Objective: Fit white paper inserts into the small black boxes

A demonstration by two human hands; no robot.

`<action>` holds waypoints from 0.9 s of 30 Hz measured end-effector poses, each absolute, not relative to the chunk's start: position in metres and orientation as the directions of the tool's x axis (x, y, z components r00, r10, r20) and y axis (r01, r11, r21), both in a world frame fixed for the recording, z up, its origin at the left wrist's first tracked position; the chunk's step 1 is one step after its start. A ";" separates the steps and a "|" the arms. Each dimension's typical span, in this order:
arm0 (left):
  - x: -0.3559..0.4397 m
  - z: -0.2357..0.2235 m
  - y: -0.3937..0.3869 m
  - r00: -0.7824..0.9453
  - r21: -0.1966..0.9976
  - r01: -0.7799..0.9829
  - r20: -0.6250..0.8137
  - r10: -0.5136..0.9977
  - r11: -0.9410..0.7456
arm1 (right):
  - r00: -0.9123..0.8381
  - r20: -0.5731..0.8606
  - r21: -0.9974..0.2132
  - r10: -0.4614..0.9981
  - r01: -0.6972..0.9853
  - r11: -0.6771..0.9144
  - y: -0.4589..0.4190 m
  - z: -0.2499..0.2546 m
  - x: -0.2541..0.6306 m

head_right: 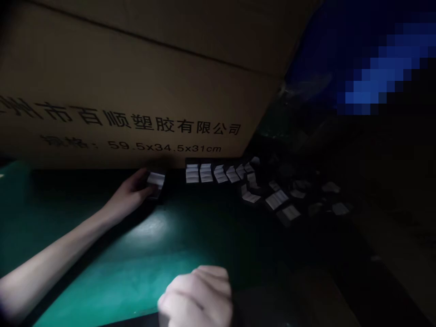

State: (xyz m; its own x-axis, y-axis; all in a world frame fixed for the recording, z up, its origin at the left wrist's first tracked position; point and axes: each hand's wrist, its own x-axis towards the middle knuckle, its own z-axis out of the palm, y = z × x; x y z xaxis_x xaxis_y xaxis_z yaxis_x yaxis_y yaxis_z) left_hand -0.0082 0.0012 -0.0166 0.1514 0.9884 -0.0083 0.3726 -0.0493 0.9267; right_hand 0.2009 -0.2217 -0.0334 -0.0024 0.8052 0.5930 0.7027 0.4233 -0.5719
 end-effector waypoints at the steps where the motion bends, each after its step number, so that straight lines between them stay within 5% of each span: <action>1: -0.009 -0.017 0.002 0.165 0.927 0.371 -0.001 0.986 -0.061 | -0.004 0.614 -0.558 0.789 0.705 0.438 -0.217 -0.035 0.207; 8: -0.012 -0.022 0.005 0.210 0.913 0.391 0.037 0.977 -0.119 | 0.197 0.530 -0.594 0.825 0.780 0.195 -0.221 -0.062 0.284; 18: -0.017 -0.023 0.006 0.180 0.937 0.345 -0.013 0.984 -0.051 | 0.466 0.557 -0.436 0.688 0.869 -0.235 -0.213 -0.068 0.406; 27: -0.018 -0.018 0.006 0.135 0.945 0.326 -0.069 0.988 0.022 | 0.734 0.452 -0.686 0.507 0.649 -0.329 -0.206 -0.099 0.421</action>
